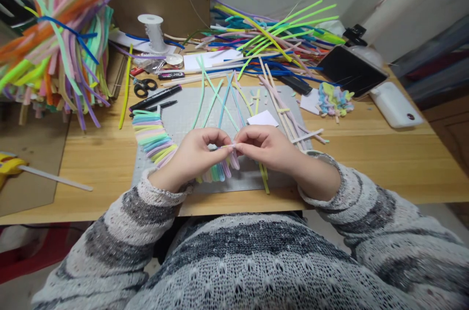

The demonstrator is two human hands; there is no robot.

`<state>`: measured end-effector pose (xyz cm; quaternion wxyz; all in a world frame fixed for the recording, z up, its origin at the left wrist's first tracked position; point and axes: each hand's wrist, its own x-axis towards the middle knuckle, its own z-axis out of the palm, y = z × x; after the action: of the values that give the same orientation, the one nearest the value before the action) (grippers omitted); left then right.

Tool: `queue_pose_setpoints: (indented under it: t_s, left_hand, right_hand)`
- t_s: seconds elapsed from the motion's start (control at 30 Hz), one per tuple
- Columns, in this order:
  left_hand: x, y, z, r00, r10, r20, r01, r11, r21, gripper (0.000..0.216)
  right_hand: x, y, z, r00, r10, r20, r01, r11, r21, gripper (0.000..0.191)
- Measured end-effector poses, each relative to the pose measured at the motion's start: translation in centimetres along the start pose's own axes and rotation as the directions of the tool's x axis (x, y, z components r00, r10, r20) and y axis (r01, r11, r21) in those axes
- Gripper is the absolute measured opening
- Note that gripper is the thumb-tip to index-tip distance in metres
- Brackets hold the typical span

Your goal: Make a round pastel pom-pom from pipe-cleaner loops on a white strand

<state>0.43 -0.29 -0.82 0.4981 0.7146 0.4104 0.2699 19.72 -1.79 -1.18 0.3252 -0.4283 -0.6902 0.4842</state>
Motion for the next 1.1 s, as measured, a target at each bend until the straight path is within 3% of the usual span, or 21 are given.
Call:
queue_pose_setpoints:
  t_s: [0.27, 0.47, 1.1]
  left_hand:
    - [0.20, -0.14, 0.13, 1.000, -0.008, -0.027, 0.005, 0.995, -0.102, 0.018]
    - [0.10, -0.04, 0.10, 0.997, -0.005, -0.071, 0.005, 1.000, -0.009, 0.018]
    - [0.00, 0.05, 0.10, 0.995, 0.057, -0.080, -0.054, 0.998, 0.039, 0.016]
  right_hand:
    - [0.17, 0.05, -0.02, 0.998, -0.040, -0.039, 0.039, 0.999, -0.007, 0.016]
    - [0.15, 0.23, 0.18, 0.996, -0.038, -0.075, 0.040, 0.999, 0.027, 0.013]
    - [0.13, 0.13, 0.75, 0.990, 0.087, -0.113, -0.071, 0.988, 0.138, 0.020]
